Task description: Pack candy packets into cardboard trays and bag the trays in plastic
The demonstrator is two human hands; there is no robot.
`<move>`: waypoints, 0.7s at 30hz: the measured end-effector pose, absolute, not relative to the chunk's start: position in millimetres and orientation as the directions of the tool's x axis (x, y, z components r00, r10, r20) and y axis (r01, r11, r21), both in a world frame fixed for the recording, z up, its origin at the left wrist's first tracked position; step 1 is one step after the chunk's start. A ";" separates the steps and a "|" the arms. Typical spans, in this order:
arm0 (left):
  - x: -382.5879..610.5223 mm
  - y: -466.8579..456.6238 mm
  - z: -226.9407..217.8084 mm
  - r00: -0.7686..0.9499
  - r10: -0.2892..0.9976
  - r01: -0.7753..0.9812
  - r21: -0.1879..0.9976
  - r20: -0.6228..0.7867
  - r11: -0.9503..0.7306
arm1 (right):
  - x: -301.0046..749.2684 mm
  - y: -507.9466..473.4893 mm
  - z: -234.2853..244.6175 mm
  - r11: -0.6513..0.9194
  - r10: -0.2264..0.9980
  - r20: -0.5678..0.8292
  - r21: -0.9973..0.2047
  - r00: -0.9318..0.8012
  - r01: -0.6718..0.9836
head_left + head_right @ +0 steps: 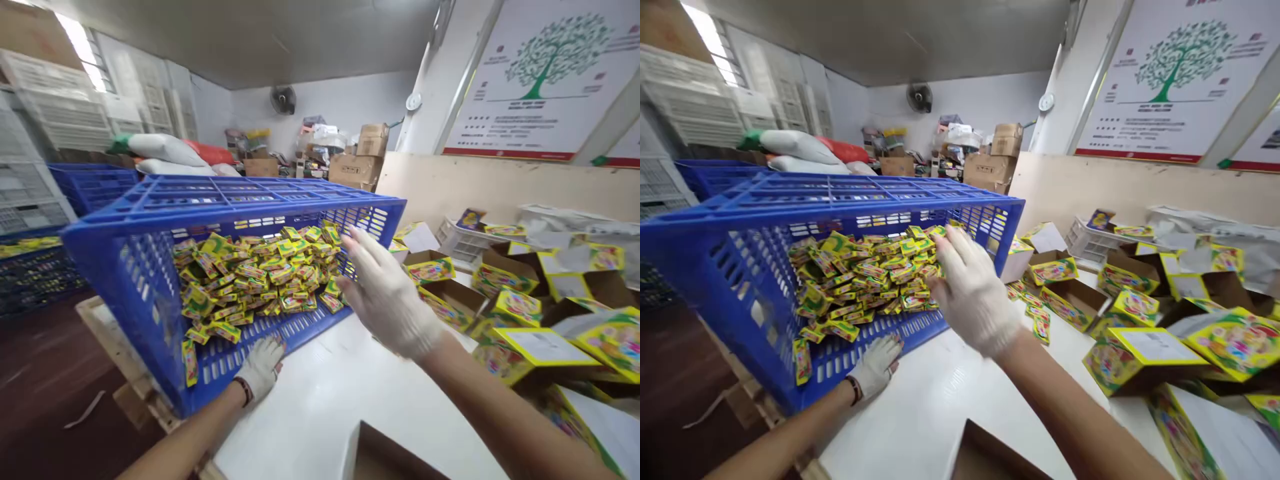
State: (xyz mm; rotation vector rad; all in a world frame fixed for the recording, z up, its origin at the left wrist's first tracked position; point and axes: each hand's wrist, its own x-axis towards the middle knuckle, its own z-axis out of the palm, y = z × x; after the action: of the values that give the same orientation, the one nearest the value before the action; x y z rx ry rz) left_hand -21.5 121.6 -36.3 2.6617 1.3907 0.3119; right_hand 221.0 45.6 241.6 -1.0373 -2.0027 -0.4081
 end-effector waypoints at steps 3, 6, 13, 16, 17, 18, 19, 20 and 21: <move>-30.3 130.0 -46.0 0.564 0.820 0.807 0.145 0.097 -0.572 | 160.5 105.4 291.9 0.650 0.472 0.782 0.003 -0.407 0.760; -30.7 129.2 -54.8 0.567 0.820 0.812 0.121 0.071 -0.572 | 127.3 124.8 297.3 0.585 0.505 0.771 0.025 -0.388 0.811; -31.1 119.7 -53.4 0.560 0.826 0.822 0.086 0.059 -0.563 | 135.8 102.0 282.4 0.613 0.378 0.862 0.041 -0.339 0.789; -31.4 123.7 -55.0 0.561 0.822 0.822 0.059 0.095 -0.567 | 156.6 81.6 271.0 0.687 0.265 0.900 0.075 -0.346 0.723; -31.9 125.9 -56.0 0.566 0.818 0.818 0.053 0.107 -0.573 | 164.8 72.2 265.5 0.692 0.244 0.908 0.082 -0.340 0.717; -32.6 128.2 -57.0 0.571 0.812 0.814 0.049 0.117 -0.579 | 172.9 61.8 259.7 0.687 0.231 0.916 0.084 -0.327 0.722; -33.7 130.4 -57.9 0.577 0.807 0.809 0.046 0.127 -0.586 | 180.4 50.6 253.8 0.677 0.228 0.922 0.082 -0.314 0.731; -34.9 132.8 -58.7 0.581 0.802 0.805 0.045 0.139 -0.591 | 186.7 39.2 248.3 0.666 0.230 0.924 0.079 -0.305 0.741; -36.2 135.3 -59.2 0.583 0.798 0.802 0.044 0.152 -0.595 | 191.4 28.3 243.3 0.657 0.236 0.924 0.076 -0.300 0.750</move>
State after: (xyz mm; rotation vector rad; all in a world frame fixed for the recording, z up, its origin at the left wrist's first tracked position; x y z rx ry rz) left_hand -36.2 135.3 -59.2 2.8212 1.4260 0.2475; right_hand 191.4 28.3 243.3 -0.7816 -1.8499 -0.6282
